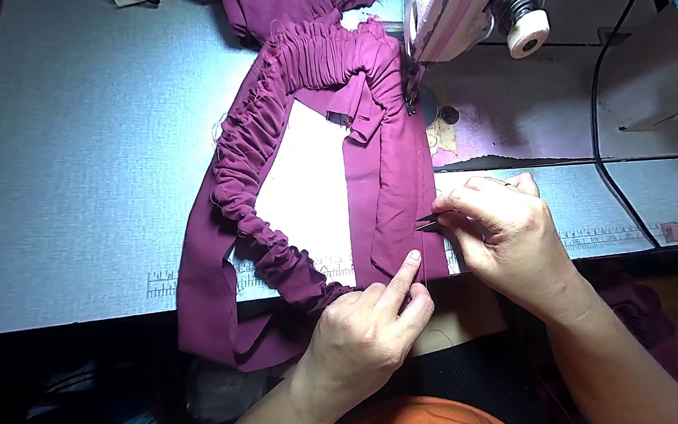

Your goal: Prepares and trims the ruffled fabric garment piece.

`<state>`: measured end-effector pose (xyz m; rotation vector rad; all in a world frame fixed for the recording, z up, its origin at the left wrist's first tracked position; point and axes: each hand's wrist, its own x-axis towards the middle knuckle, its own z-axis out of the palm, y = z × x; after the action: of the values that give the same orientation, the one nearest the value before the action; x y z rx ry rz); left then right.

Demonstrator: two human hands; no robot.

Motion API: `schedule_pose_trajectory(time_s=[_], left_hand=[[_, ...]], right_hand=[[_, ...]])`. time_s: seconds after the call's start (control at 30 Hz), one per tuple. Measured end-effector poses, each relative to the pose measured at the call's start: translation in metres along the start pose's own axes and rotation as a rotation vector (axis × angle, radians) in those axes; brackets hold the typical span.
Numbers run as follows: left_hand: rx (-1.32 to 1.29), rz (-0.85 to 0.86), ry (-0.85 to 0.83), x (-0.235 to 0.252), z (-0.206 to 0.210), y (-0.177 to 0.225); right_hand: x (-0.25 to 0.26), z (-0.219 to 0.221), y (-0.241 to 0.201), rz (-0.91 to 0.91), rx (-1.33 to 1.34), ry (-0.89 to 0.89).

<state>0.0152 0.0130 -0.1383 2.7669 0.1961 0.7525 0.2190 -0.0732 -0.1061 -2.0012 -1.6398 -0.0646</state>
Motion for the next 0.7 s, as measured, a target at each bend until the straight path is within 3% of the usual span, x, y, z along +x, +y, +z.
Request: schedule_pose_trajectory(time_s=[0.7], left_hand=[[0.003,0.002,-0.004,-0.0002,0.0002,-0.0003]], right_hand=[[0.0008,0.0012,-0.0038,-0.010,-0.037,-0.001]])
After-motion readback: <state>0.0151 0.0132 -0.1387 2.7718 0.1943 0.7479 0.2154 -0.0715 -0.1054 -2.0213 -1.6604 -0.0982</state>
